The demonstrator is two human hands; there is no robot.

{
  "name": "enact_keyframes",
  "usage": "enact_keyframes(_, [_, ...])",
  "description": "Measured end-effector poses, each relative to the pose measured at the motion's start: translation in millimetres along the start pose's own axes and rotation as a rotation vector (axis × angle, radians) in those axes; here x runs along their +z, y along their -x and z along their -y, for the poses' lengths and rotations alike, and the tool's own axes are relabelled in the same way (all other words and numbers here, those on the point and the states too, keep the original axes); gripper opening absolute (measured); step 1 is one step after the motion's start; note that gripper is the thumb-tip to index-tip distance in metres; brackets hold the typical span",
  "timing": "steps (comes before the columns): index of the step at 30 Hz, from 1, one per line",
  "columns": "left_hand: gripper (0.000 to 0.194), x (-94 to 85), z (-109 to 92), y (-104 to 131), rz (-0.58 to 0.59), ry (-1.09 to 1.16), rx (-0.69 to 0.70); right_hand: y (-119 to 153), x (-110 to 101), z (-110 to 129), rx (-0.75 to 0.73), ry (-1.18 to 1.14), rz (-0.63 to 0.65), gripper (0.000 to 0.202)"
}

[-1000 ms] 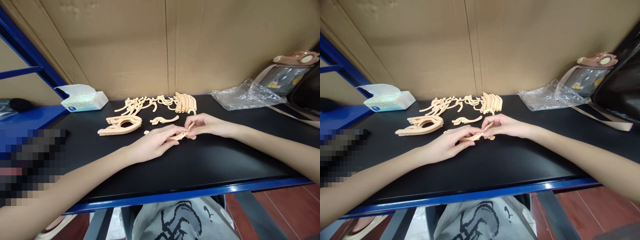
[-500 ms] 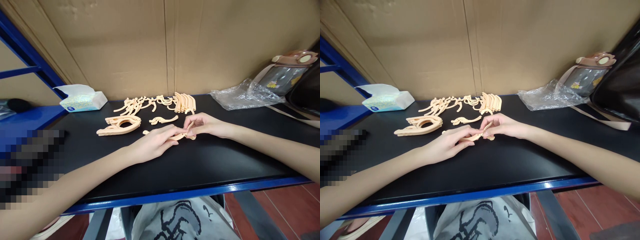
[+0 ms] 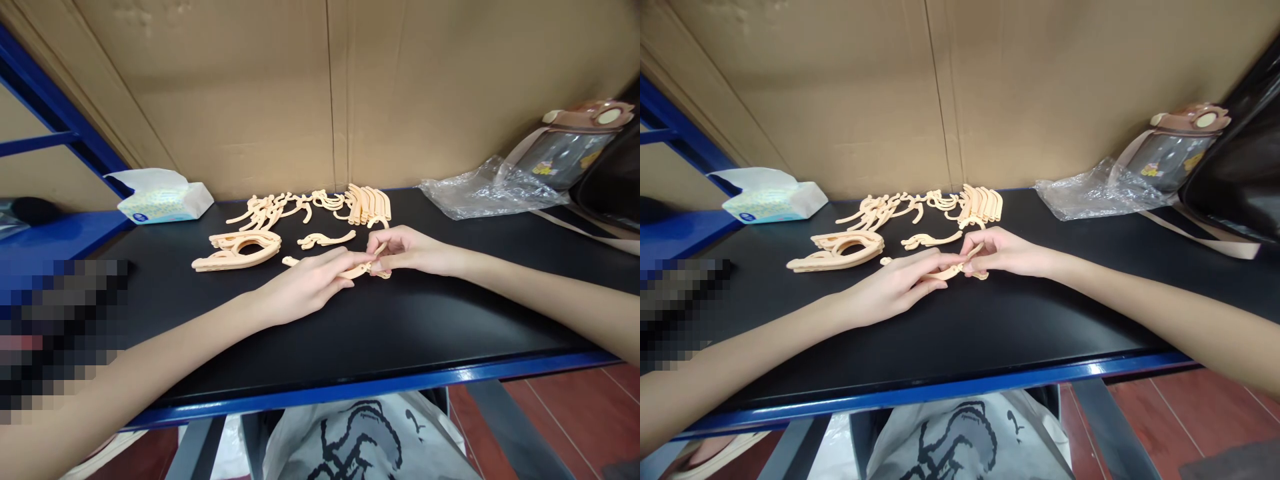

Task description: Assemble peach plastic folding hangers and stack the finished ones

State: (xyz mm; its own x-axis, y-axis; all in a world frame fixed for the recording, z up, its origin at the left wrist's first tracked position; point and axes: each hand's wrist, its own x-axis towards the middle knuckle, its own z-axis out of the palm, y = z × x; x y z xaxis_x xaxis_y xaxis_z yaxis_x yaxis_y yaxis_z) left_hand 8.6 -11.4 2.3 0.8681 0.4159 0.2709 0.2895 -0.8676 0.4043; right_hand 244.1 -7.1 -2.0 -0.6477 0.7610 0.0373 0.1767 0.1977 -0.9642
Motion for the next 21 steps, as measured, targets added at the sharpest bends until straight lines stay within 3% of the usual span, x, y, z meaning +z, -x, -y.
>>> enact_keyframes(6, [0.043,-1.3,-7.8,-2.2,0.026,-0.058,0.024,0.2,2.8,2.6,-0.022,0.086,0.004,0.011])
enact_keyframes(11, [0.046,0.2,-8.9,-1.5,-0.025,-0.061,-0.006,1.9,1.4,3.1,-0.024,0.108,0.033,0.015])
enact_keyframes(21, [0.032,-3.3,-8.3,-3.8,-0.069,0.147,-0.298,0.8,2.2,0.0,-0.036,0.123,-0.015,0.023])
